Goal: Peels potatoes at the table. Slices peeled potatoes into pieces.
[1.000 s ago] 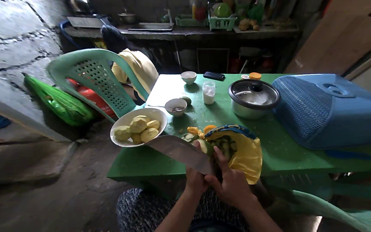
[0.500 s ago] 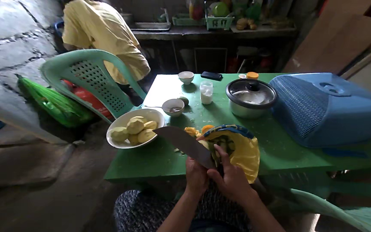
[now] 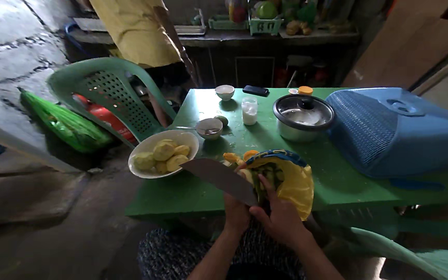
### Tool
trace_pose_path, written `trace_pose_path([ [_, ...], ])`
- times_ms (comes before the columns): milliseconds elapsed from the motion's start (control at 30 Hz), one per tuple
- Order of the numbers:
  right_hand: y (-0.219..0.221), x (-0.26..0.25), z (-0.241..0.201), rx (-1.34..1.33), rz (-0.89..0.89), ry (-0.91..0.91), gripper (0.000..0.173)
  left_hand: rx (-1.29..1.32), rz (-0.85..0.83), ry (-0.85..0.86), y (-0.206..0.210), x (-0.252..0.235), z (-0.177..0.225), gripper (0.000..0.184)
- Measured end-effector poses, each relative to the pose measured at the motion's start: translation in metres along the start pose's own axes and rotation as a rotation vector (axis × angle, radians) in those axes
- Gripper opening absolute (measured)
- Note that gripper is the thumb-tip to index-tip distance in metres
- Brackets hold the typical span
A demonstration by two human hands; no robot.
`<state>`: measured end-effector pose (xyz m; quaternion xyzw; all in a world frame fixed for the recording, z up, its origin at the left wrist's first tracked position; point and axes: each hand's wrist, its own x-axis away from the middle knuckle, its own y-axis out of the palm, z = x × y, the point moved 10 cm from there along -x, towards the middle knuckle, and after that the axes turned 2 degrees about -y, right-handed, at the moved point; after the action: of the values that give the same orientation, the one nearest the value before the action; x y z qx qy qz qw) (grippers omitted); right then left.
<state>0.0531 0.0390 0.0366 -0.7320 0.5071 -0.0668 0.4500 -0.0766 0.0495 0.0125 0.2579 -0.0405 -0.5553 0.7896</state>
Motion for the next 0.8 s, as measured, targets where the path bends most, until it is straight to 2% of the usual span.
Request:
trace_pose_path([
  [167, 0.002, -0.003, 0.007, -0.11, 0.016, 0.019, 0.087, -0.034, 0.039, 0.013, -0.001, 0.002, 0.0, 0.034],
  [367, 0.004, -0.008, 0.013, -0.19, 0.031, 0.053, 0.082, -0.252, 0.028, 0.127, 0.002, 0.004, 0.004, 0.044],
  [433, 0.005, -0.011, 0.019, -0.295, 0.018, 0.106, 0.073, -0.36, 0.003, 0.229, 0.009, 0.01, 0.013, 0.054],
  [533, 0.011, -0.018, 0.037, -0.605, -0.01, 0.185, 0.06, -0.409, -0.098, 0.372, 0.025, 0.02, 0.024, 0.057],
  [567, 0.012, -0.02, 0.041, -0.689, -0.002, 0.203, 0.061, -0.391, -0.111, 0.353, 0.027, 0.018, 0.023, 0.057],
  [633, 0.012, -0.021, 0.045, -0.733, 0.02, 0.244, 0.064, -0.251, -0.1, 0.171, 0.022, 0.008, 0.008, 0.059],
  [700, 0.007, -0.022, 0.048, -0.673, 0.026, 0.296, 0.063, -0.048, -0.046, -0.036, 0.014, -0.003, -0.009, 0.056],
  [800, 0.007, -0.022, 0.051, -0.605, 0.02, 0.323, 0.066, 0.144, 0.016, -0.192, 0.009, -0.01, -0.013, 0.054],
])
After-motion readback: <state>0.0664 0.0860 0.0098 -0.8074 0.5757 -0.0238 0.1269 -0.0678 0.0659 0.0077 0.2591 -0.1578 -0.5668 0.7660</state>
